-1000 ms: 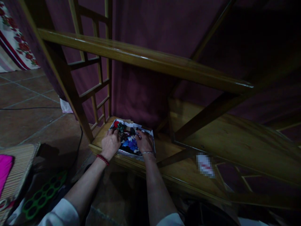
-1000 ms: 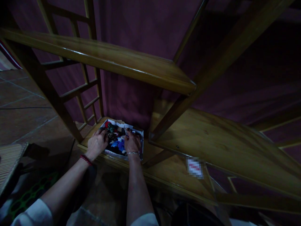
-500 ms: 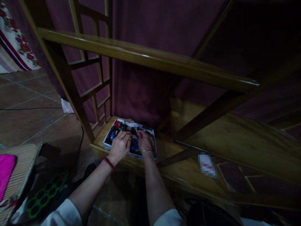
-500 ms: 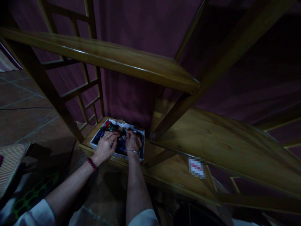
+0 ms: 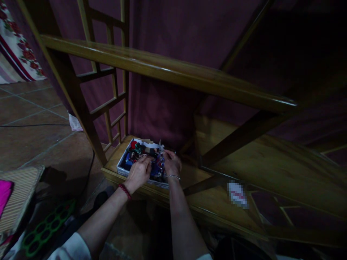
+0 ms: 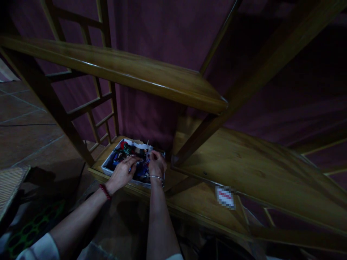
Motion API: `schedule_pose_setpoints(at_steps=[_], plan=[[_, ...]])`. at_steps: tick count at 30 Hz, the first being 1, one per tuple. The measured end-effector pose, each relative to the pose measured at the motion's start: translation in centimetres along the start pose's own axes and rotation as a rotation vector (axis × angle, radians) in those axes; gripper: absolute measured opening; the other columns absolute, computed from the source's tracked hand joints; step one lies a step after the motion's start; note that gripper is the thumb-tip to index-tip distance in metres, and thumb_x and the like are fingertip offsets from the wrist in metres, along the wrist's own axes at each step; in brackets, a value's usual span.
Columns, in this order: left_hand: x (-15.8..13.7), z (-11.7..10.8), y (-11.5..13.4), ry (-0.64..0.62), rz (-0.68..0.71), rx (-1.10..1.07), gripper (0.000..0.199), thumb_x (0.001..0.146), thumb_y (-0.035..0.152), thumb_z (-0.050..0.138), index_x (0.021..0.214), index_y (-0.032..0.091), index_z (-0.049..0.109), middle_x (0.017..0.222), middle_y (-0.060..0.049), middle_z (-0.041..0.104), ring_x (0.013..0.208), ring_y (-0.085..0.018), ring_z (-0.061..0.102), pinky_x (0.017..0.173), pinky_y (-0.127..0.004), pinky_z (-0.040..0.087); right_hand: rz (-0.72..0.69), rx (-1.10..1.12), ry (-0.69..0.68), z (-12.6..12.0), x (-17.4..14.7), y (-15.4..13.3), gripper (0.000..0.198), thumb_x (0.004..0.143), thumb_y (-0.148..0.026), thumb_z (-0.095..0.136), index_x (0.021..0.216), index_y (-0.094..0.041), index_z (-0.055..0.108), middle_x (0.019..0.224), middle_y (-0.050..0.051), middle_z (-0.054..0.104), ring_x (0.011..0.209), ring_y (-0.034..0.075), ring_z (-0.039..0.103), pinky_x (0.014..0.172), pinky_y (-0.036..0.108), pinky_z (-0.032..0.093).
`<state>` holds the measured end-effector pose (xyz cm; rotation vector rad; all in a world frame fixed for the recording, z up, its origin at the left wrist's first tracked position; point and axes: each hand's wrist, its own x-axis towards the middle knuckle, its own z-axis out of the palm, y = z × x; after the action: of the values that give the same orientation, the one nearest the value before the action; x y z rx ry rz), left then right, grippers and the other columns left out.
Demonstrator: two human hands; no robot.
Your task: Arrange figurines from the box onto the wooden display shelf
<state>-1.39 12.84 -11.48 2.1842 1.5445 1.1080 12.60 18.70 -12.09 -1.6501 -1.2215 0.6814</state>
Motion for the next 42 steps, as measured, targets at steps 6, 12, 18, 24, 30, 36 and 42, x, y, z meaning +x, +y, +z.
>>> schedule_pose_setpoints(at_steps=[6, 12, 18, 24, 30, 36, 42], plan=[[0.3, 0.0, 0.5, -0.062, -0.046, -0.021, 0.037, 0.085, 0.026, 0.041, 0.120, 0.016, 0.046, 0.115, -0.009, 0.057, 0.105, -0.018, 0.053, 0.091, -0.034, 0.044, 0.028, 0.199, 0.063, -0.9, 0.0, -1.1, 0.030, 0.065, -0.038, 0.054, 0.082, -0.017, 0.066, 0.088, 0.005, 0.068, 0.081, 0.018, 0.062, 0.075, 0.029, 0.046], [0.5, 0.0, 0.7, -0.135, -0.100, -0.010, 0.043, 0.086, 0.035, 0.038, 0.125, 0.018, 0.042, 0.119, -0.009, 0.055, 0.105, -0.018, 0.054, 0.089, -0.031, 0.044, 0.094, 0.337, 0.097, -1.9, -0.4, -2.0, 0.033, 0.060, -0.039, 0.059, 0.081, -0.015, 0.065, 0.084, 0.006, 0.068, 0.077, 0.019, 0.061, 0.070, 0.030, 0.047], [0.3, 0.2, 0.4, -0.175, -0.090, 0.034, 0.044, 0.087, 0.038, 0.036, 0.124, 0.017, 0.043, 0.116, -0.009, 0.057, 0.103, -0.018, 0.056, 0.086, -0.030, 0.044, 0.142, 0.457, 0.111, -2.1, -0.5, -2.0, 0.038, 0.056, -0.039, 0.062, 0.083, -0.014, 0.063, 0.082, 0.006, 0.067, 0.073, 0.018, 0.060, 0.064, 0.029, 0.047], [0.3, 0.2, 0.6, -0.227, -0.104, 0.080, 0.043, 0.086, 0.037, 0.035, 0.124, 0.018, 0.045, 0.116, -0.008, 0.058, 0.099, -0.019, 0.058, 0.083, -0.029, 0.045, 0.147, 0.421, 0.072, -1.5, -0.3, -1.2, 0.035, 0.057, -0.040, 0.061, 0.081, -0.015, 0.065, 0.079, 0.004, 0.067, 0.072, 0.018, 0.061, 0.064, 0.028, 0.047], [0.5, -0.2, 1.0, -0.253, -0.129, 0.054, 0.042, 0.086, 0.038, 0.036, 0.123, 0.020, 0.045, 0.117, -0.006, 0.058, 0.102, -0.019, 0.056, 0.085, -0.028, 0.043, 0.104, 0.395, 0.049, -0.8, -0.7, -1.0, 0.028, 0.059, -0.038, 0.060, 0.076, -0.017, 0.065, 0.075, 0.002, 0.068, 0.071, 0.016, 0.060, 0.068, 0.027, 0.048], [0.6, -0.3, 1.0, -0.269, -0.164, 0.029, 0.038, 0.085, 0.040, 0.039, 0.116, 0.021, 0.050, 0.104, -0.006, 0.064, 0.092, -0.019, 0.060, 0.075, -0.026, 0.045, -0.026, 0.257, -0.070, 0.1, -1.7, -1.2, 0.023, 0.068, -0.036, 0.053, 0.079, -0.018, 0.063, 0.081, 0.002, 0.068, 0.076, 0.016, 0.061, 0.072, 0.027, 0.048], [0.8, 0.1, 0.2, -0.274, -0.242, 0.023, 0.029, 0.084, 0.033, 0.040, 0.106, 0.020, 0.055, 0.088, -0.006, 0.066, 0.081, -0.018, 0.062, 0.067, -0.025, 0.043, -0.088, 0.085, -0.102, 1.0, -2.2, -1.1, 0.021, 0.072, -0.035, 0.049, 0.083, -0.022, 0.062, 0.088, 0.000, 0.068, 0.080, 0.015, 0.061, 0.077, 0.028, 0.047]])
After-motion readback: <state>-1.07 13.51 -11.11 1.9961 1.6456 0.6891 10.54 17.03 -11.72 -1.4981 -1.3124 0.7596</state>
